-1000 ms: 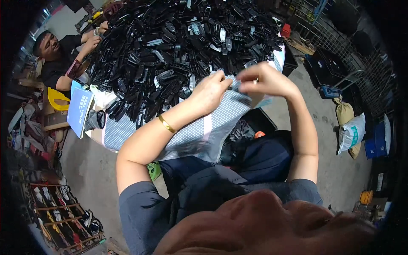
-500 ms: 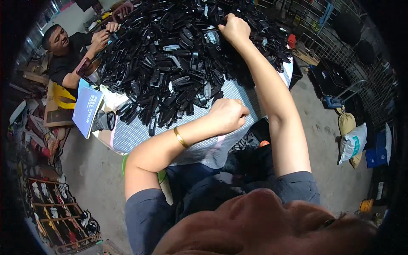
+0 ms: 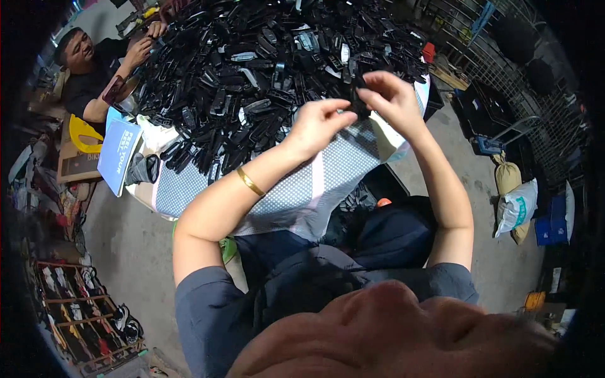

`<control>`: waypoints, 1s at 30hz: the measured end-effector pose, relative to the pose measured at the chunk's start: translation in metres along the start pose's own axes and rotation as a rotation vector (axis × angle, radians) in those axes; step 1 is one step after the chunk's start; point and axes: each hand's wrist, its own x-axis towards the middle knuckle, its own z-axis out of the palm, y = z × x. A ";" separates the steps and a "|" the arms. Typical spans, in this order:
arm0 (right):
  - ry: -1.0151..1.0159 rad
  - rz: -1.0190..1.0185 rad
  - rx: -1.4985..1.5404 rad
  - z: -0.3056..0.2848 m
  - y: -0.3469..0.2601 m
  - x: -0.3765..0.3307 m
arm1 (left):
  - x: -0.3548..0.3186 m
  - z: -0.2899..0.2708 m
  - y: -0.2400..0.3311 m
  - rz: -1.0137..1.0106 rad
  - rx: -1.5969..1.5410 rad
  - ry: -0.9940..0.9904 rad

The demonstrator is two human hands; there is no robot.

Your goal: Sorting through a large pile of small black plastic components on a table in a workshop setting.

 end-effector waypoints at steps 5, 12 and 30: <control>0.023 -0.031 -0.067 0.007 -0.001 -0.033 | 0.007 -0.002 -0.010 0.087 -0.202 0.060; 0.089 -0.246 -0.252 0.012 0.016 -0.038 | 0.002 0.004 -0.002 0.076 -0.224 0.034; 0.169 -0.151 -0.229 0.024 0.003 -0.038 | 0.001 -0.001 0.006 0.066 -0.338 -0.081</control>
